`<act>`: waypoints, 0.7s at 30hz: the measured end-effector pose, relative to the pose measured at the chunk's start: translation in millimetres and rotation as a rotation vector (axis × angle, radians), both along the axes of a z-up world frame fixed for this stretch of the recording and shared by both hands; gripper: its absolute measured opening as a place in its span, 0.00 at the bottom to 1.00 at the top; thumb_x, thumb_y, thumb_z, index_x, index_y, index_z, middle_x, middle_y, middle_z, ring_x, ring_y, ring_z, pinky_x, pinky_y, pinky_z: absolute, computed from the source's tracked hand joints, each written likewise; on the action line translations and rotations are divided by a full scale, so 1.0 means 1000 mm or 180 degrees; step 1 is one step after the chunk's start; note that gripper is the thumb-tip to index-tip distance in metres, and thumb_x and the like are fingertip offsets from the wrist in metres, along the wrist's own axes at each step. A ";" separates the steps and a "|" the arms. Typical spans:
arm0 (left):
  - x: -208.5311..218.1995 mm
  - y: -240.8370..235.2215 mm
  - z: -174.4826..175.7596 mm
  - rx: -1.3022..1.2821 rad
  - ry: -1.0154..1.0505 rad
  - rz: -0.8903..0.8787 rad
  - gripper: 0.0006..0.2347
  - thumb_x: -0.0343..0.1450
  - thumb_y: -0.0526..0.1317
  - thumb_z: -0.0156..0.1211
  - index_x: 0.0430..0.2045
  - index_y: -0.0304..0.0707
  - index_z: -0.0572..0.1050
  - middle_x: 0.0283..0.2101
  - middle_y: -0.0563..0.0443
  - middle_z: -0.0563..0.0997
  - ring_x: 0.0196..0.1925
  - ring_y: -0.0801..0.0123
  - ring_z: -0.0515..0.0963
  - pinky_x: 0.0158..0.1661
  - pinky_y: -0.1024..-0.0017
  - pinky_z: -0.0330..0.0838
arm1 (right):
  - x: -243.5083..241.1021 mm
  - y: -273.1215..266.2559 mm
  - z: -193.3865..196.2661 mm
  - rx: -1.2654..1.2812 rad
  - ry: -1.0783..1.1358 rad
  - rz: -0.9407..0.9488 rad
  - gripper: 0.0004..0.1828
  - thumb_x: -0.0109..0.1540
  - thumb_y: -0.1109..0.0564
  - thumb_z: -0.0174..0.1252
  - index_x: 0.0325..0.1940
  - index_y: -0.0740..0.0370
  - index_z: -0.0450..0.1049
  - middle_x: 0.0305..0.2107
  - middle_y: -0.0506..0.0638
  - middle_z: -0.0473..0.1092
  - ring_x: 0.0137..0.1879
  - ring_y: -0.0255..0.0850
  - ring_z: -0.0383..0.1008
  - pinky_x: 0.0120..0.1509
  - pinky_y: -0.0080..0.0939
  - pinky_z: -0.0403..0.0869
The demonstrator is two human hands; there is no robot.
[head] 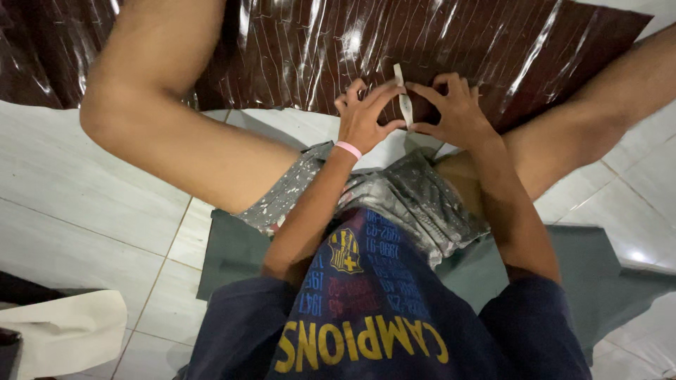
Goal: The person sits cross-legged on the floor and applies strips of white tape to a brown mat. They use a small white tool to press the tape down firmly along its length, repeating the process for multiple strips.
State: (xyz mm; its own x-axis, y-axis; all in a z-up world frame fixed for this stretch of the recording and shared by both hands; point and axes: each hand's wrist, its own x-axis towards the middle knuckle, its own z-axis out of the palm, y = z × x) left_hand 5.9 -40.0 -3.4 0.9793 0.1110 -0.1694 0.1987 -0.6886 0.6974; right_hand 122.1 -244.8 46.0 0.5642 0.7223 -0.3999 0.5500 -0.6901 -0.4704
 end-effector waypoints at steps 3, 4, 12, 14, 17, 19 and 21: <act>-0.002 0.001 -0.006 -0.0131 -0.0236 0.0251 0.31 0.60 0.53 0.76 0.60 0.60 0.72 0.72 0.67 0.64 0.68 0.53 0.64 0.63 0.52 0.55 | 0.003 -0.003 -0.002 -0.0070 0.0057 0.0014 0.44 0.55 0.35 0.72 0.74 0.33 0.66 0.56 0.58 0.58 0.63 0.62 0.61 0.70 0.76 0.58; -0.002 0.001 -0.007 -0.0092 -0.0197 0.0241 0.31 0.61 0.54 0.76 0.61 0.60 0.72 0.73 0.66 0.62 0.68 0.52 0.63 0.63 0.52 0.55 | 0.003 -0.003 -0.003 -0.0056 0.0065 0.0009 0.43 0.56 0.35 0.71 0.75 0.32 0.66 0.56 0.58 0.58 0.63 0.61 0.61 0.71 0.75 0.58; -0.001 0.001 -0.002 0.0155 0.0015 0.0106 0.30 0.63 0.55 0.75 0.63 0.65 0.72 0.73 0.60 0.59 0.67 0.50 0.62 0.61 0.51 0.55 | 0.005 0.000 -0.004 -0.0284 0.0168 0.0061 0.41 0.57 0.35 0.70 0.74 0.29 0.66 0.55 0.58 0.57 0.61 0.58 0.60 0.69 0.68 0.60; 0.000 0.002 0.001 0.0127 0.0041 0.0124 0.30 0.63 0.55 0.75 0.63 0.66 0.72 0.73 0.60 0.59 0.67 0.50 0.62 0.61 0.51 0.55 | 0.006 0.000 -0.004 -0.0295 0.0108 0.0117 0.40 0.57 0.34 0.69 0.74 0.28 0.66 0.55 0.58 0.58 0.61 0.58 0.60 0.68 0.66 0.60; 0.000 0.004 0.003 0.0090 0.0035 0.0153 0.30 0.63 0.54 0.75 0.62 0.66 0.72 0.73 0.61 0.60 0.67 0.51 0.62 0.62 0.52 0.56 | 0.006 0.000 -0.006 -0.0301 0.0017 0.0176 0.40 0.57 0.34 0.69 0.74 0.27 0.66 0.54 0.59 0.58 0.60 0.57 0.60 0.68 0.65 0.60; 0.001 0.004 0.003 0.0078 0.0007 0.0167 0.31 0.62 0.53 0.76 0.62 0.66 0.73 0.73 0.61 0.60 0.67 0.51 0.62 0.62 0.51 0.56 | 0.007 0.000 -0.007 -0.0344 0.0103 0.0159 0.40 0.57 0.34 0.69 0.73 0.27 0.66 0.54 0.58 0.58 0.60 0.57 0.60 0.67 0.64 0.60; 0.001 0.003 0.004 0.0086 -0.0030 0.0186 0.31 0.62 0.53 0.76 0.62 0.66 0.73 0.73 0.61 0.60 0.67 0.50 0.62 0.62 0.51 0.55 | 0.007 -0.002 -0.008 -0.0359 0.0115 0.0168 0.40 0.57 0.33 0.68 0.74 0.27 0.66 0.54 0.58 0.58 0.60 0.57 0.60 0.66 0.64 0.61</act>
State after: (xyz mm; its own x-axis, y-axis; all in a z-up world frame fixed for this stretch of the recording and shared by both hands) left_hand 6.5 -37.0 0.2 0.9725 0.1725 -0.1562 0.2326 -0.6946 0.6807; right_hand 128.7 -246.6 38.5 0.5104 0.6999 -0.4996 0.5710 -0.7103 -0.4116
